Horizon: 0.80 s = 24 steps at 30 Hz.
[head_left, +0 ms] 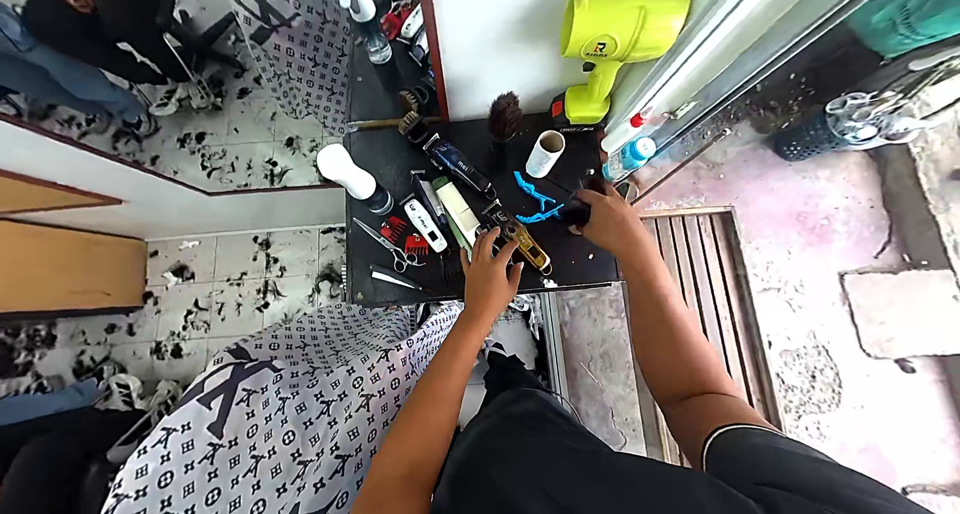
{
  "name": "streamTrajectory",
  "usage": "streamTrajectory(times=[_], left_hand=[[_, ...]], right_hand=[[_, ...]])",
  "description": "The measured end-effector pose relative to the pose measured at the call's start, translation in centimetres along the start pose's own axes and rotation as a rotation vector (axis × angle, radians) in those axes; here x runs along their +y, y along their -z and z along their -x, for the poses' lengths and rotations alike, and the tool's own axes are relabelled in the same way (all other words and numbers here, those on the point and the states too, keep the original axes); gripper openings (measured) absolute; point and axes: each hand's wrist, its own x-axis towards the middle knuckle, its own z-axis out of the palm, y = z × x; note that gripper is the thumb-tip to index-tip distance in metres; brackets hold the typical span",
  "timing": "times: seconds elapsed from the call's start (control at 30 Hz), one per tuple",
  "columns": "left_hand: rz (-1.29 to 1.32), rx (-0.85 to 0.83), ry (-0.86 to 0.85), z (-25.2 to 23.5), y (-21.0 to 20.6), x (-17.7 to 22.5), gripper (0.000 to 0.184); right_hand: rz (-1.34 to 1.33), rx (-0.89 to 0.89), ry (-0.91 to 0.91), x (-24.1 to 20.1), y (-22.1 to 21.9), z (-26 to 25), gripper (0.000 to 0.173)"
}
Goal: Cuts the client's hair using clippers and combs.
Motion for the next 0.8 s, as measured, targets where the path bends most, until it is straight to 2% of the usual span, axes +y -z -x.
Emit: streamTrajectory(times=[0.03,0.1,0.2,0.37,0.43,0.5,0.53,0.6,0.63,0.73,0.8], left_hand=[[0.006,0.011,-0.009,0.1,0.1,0.1,0.037],[0.024,0.03,-0.021,1.1,-0.1,0.0,0.036],[0.036,0.05,-0.013,2.7,-0.1,-0.1,0.036],[0.051,0.085,0.037,6.4,1.3,-1.2,0.037],[0.042,0.134,0.065,8.3,1.7,-2.4,0.037],[0.062,0.194,0.117,10.0,2.3,-3.6,0.037],[0.071,0.22,0.145,10.9,2.6,-4.1,0.037],[0.088,0.261,0.186,12.5,2.9,-4.9,0.037],[0.094,0.266,0.198,13.1,2.9,-5.2,0.037],[0.081,0.263,0.197,14.7,2.8,-5.8,0.037],[0.061,0.253,0.208,15.6,3.0,-6.0,0.038]], right_hand=[[0.006,-0.002,-0.017,0.0,0.4,-0.4,0.046],[-0.009,0.056,-0.01,-0.4,2.0,-0.9,0.038],[-0.025,0.144,-0.009,-0.6,4.4,-4.5,0.038],[0.05,0.016,-0.029,0.5,5.3,-11.5,0.046],[0.084,0.014,-0.027,0.5,5.7,-11.6,0.055],[0.064,0.141,0.017,-0.8,6.4,-9.5,0.062],[0.039,0.215,0.057,-2.1,6.7,-8.1,0.058],[0.015,0.287,0.152,-4.6,5.7,-6.1,0.039],[0.019,0.25,0.174,-5.4,4.5,-5.9,0.035],[0.049,0.098,0.147,-5.0,0.1,-8.8,0.042],[0.07,0.084,0.133,-4.7,-1.5,-10.8,0.038]])
